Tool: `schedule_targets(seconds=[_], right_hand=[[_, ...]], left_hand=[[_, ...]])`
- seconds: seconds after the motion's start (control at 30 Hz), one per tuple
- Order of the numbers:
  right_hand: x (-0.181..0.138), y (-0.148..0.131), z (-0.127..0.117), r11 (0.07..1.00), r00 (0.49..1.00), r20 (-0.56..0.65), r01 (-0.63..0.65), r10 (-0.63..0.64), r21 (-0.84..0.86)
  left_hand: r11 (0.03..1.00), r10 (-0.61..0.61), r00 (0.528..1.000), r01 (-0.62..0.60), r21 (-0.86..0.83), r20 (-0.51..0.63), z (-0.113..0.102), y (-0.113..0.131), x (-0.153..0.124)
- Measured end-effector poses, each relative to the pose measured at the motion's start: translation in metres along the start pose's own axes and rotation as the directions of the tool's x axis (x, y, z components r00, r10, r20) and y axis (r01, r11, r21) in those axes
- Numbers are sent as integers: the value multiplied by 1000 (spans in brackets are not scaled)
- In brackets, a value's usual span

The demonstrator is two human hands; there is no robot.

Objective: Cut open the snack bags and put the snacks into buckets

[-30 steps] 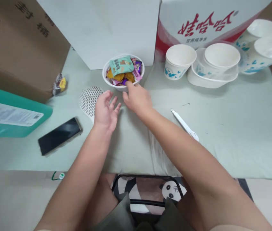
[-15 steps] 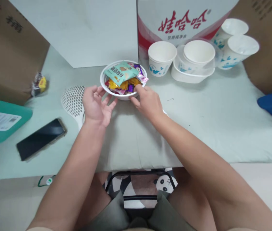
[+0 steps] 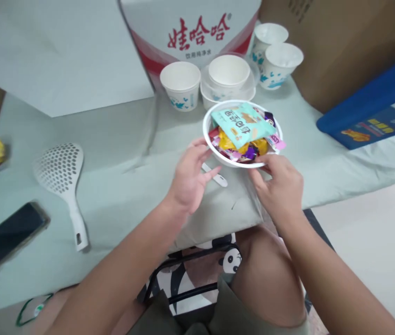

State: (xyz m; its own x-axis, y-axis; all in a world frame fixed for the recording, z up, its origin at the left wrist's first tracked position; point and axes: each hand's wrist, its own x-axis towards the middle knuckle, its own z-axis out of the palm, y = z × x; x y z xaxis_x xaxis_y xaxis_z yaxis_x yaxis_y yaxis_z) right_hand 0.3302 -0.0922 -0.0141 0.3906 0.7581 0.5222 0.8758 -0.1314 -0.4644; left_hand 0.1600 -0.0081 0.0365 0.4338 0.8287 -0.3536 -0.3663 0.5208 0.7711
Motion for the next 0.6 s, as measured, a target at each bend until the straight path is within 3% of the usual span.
schedule_targets(seconds=[0.13,0.3,0.5,0.6], right_hand=[[-4,42,-8,979,978,-49,-202,201,-26],[33,79,4,920,923,-52,-385,382,-71],[87,106,34,922,935,7,-348,354,-170],[104,114,53,945,952,31,-298,305,-135]], left_hand=[[992,-122,986,119,33,110,39,-28,37],[974,-219,963,204,100,161,80,-44,80],[990,-134,961,121,69,241,115,-41,129],[995,-100,967,94,34,234,125,-41,151]])
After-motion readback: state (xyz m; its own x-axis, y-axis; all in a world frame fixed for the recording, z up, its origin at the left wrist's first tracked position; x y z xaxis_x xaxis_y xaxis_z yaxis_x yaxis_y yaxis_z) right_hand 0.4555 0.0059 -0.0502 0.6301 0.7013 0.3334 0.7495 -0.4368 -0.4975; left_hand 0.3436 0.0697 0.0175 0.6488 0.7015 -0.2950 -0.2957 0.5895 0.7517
